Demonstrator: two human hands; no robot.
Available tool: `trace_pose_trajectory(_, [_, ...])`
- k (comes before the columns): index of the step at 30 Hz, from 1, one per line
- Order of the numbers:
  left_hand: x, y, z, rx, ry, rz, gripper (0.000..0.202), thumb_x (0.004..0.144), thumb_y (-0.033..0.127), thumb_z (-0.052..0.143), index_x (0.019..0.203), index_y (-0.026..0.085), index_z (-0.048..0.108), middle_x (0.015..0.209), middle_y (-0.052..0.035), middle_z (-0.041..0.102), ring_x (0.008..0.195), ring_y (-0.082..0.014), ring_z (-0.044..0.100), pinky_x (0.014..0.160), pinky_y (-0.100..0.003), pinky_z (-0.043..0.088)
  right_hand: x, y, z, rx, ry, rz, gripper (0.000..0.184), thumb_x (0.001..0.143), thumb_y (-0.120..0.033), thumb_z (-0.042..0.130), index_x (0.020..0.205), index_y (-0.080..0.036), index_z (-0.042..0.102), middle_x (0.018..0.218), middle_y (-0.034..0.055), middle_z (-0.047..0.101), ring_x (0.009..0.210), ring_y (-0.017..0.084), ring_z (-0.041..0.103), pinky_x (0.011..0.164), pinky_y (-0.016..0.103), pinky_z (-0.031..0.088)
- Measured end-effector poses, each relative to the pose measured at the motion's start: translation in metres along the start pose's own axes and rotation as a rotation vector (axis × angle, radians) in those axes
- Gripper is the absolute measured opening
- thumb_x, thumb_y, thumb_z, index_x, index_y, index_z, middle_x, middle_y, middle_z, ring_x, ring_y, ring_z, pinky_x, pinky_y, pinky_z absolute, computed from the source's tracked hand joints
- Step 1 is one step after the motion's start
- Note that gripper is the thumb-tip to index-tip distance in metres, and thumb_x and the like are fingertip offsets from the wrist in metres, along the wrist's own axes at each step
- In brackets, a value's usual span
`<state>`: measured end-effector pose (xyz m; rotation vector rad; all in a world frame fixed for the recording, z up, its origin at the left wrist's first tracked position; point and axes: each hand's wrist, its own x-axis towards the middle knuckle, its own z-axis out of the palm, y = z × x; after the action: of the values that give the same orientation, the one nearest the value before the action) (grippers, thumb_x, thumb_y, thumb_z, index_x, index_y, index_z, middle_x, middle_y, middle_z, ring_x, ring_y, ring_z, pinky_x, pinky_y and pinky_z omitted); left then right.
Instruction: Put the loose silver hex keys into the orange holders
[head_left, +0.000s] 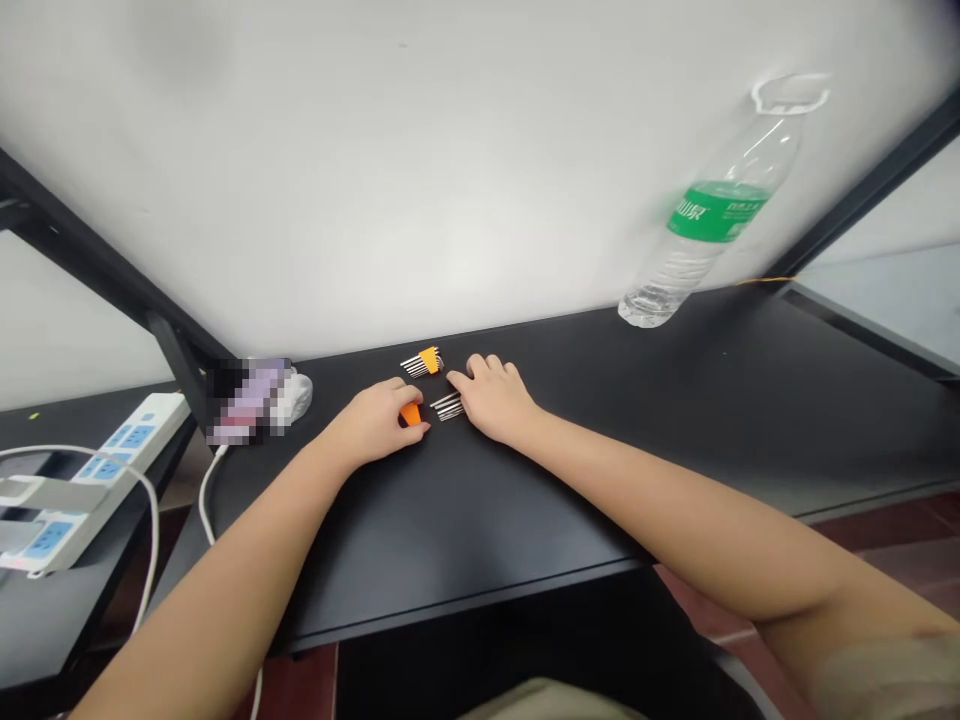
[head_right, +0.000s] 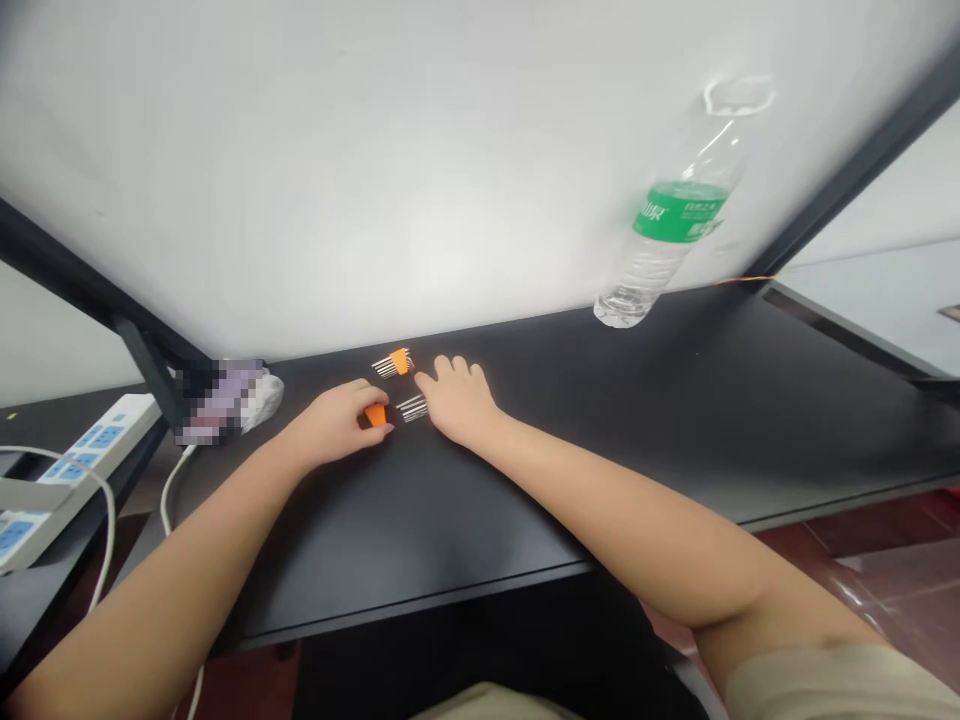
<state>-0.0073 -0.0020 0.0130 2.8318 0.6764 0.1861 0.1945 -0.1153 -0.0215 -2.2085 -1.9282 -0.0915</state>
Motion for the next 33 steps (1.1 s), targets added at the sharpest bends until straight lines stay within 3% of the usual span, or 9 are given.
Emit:
trace_pose_trajectory(5, [0.002,-0.008,-0.003,-0.095,-0.021,0.050,0.037,0.085,0.047,0.069,0.115,0.025,0.069,0.107,-0.0054,0.066,0.094,-0.0225,0.065,0.084,-0.034,0.053,-0.001,0.012,-0.003,0.084,0.028,0.014,0.035,0.103,-0.021,0.040,0.127,-0.023,0.065,0.118,0.0151,0.060,0.106,0.031,0.053,0.088,0.044,0.043])
trace_pose_trajectory(8, [0.002,-0.010,-0.002,-0.129,-0.014,0.055,0.038,0.087,0.048,0.068,0.117,0.025,0.069,0.111,-0.0060,0.066,0.098,-0.0228,0.064,0.087,-0.035,0.053,0.001,0.029,-0.005,0.277,0.054,0.005,0.035,0.100,-0.016,0.041,0.125,-0.022,0.066,0.124,0.0113,0.062,0.109,0.026,0.058,0.094,0.040,0.047])
trace_pose_trajectory(11, [0.002,-0.010,0.002,-0.118,0.023,0.059,0.037,0.089,0.050,0.066,0.117,0.025,0.070,0.113,-0.0070,0.065,0.103,-0.0247,0.062,0.092,-0.039,0.053,0.002,0.046,-0.008,0.500,0.039,-0.160,0.033,0.097,-0.022,0.051,0.126,-0.023,0.067,0.133,0.0083,0.061,0.117,0.024,0.058,0.102,0.039,0.047])
trace_pose_trajectory(14, [0.001,-0.010,0.006,-0.099,0.054,0.072,0.039,0.091,0.052,0.064,0.118,0.024,0.069,0.115,-0.0083,0.065,0.109,-0.0272,0.060,0.097,-0.042,0.051,0.001,0.057,-0.012,0.472,-0.063,-0.351,0.051,0.091,-0.040,0.068,0.139,-0.025,0.062,0.140,0.0088,0.060,0.123,0.030,0.055,0.107,0.048,0.045])
trace_pose_trajectory(16, [0.002,-0.010,0.008,-0.099,0.059,0.080,0.039,0.090,0.050,0.065,0.119,0.024,0.069,0.117,-0.0087,0.065,0.112,-0.0281,0.059,0.098,-0.043,0.051,0.000,0.059,-0.013,0.434,-0.094,-0.395,0.054,0.089,-0.043,0.071,0.139,-0.024,0.063,0.137,0.0098,0.062,0.122,0.032,0.054,0.106,0.051,0.046])
trace_pose_trajectory(21, [0.001,-0.011,0.008,-0.121,0.058,0.098,0.039,0.089,0.047,0.068,0.121,0.025,0.068,0.120,-0.0085,0.065,0.113,-0.0275,0.060,0.098,-0.041,0.052,-0.002,0.055,-0.010,0.388,-0.083,-0.398,0.033,0.093,-0.028,0.064,0.124,-0.022,0.071,0.128,0.0104,0.065,0.116,0.029,0.057,0.101,0.046,0.051])
trace_pose_trajectory(25, [0.003,-0.011,0.009,-0.135,0.092,0.082,0.034,0.091,0.048,0.065,0.115,0.024,0.069,0.114,-0.0068,0.067,0.105,-0.0249,0.063,0.092,-0.039,0.054,-0.003,0.051,-0.011,0.368,-0.066,-0.373,0.028,0.093,-0.025,0.061,0.118,-0.021,0.073,0.120,0.0114,0.065,0.112,0.028,0.059,0.099,0.044,0.052])
trace_pose_trajectory(29, [0.011,-0.012,0.015,-0.130,0.254,-0.002,0.020,0.097,0.038,0.056,0.102,0.023,0.067,0.105,-0.0052,0.069,0.098,-0.0225,0.063,0.093,-0.039,0.053,-0.007,0.046,-0.015,0.360,-0.038,-0.324,0.029,0.095,-0.026,0.059,0.120,-0.021,0.072,0.117,0.0116,0.066,0.111,0.028,0.060,0.096,0.042,0.052])
trace_pose_trajectory(33, [0.023,-0.014,0.021,-0.147,0.359,-0.067,0.030,0.093,0.035,0.062,0.121,0.025,0.063,0.128,-0.0059,0.065,0.118,-0.0255,0.060,0.105,-0.042,0.049,-0.008,0.040,-0.016,0.342,-0.049,-0.319,0.030,0.095,-0.030,0.061,0.123,-0.024,0.072,0.118,0.0111,0.066,0.111,0.028,0.061,0.097,0.044,0.051])
